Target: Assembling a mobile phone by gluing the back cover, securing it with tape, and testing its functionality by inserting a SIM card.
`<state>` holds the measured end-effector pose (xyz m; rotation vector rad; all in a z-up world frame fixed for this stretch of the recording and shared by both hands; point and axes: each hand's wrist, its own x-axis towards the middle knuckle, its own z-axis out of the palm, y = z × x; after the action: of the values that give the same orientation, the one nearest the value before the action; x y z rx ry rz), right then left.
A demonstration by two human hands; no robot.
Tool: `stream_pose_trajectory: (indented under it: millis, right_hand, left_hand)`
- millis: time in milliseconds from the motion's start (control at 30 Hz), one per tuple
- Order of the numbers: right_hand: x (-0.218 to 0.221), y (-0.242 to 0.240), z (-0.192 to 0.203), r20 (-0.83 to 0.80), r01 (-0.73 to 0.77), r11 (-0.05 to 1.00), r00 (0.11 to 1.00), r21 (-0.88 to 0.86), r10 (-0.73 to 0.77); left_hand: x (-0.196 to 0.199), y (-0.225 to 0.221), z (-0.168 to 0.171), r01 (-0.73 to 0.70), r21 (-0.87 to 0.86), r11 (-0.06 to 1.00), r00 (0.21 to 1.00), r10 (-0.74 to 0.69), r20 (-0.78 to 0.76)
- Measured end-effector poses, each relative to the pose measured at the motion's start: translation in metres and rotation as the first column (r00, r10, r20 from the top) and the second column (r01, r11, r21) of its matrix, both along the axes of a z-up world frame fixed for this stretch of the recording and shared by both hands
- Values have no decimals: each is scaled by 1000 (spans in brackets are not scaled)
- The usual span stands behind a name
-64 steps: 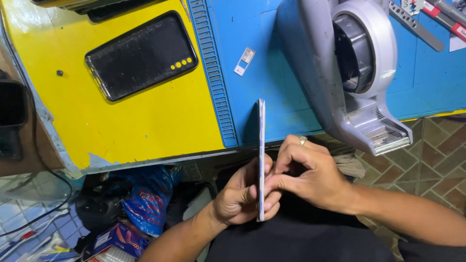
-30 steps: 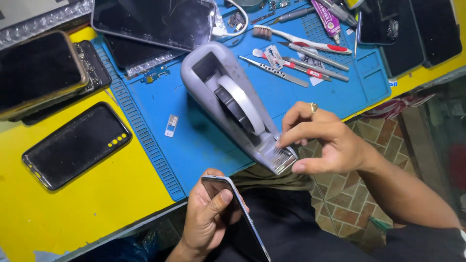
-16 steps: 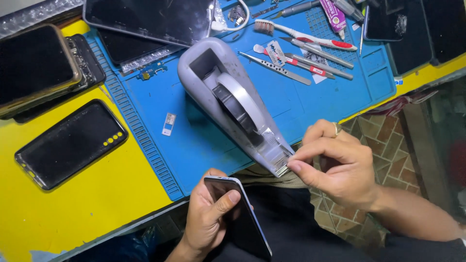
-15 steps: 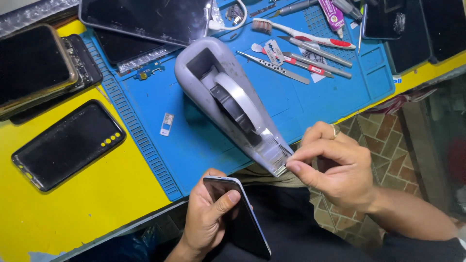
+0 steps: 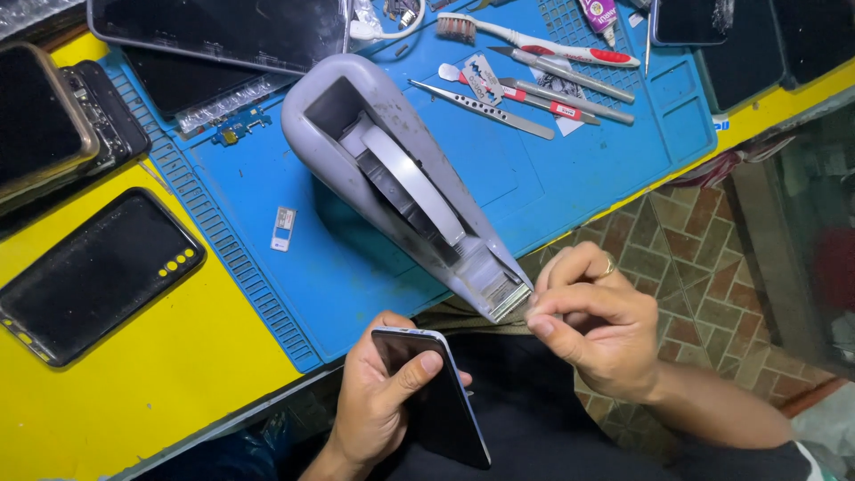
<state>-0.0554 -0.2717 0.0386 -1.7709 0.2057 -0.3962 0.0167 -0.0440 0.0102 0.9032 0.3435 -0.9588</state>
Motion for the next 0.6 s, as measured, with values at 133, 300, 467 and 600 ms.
stream_pose_trajectory:
  millis: [133,300,467,600]
  right_hand:
    - [2,4,-32,152,84,988,986,-131,-64]
    - [-5,-7,-40,95,57,992,994,-114,-46]
    - [5,-11,-8,-223,-304,947,921,100,319]
    - [11,-1,2,-230,-469,812,797,347,558]
  left_hand:
    - [3,1,4,62,12,998,998,-62,-31]
    - [10,4,7,139,79,987,988,-143,51]
    - [15,4,9,301,286,910,929,-348,127]
    - [17,3,14,379,366,850,872,-461,168]
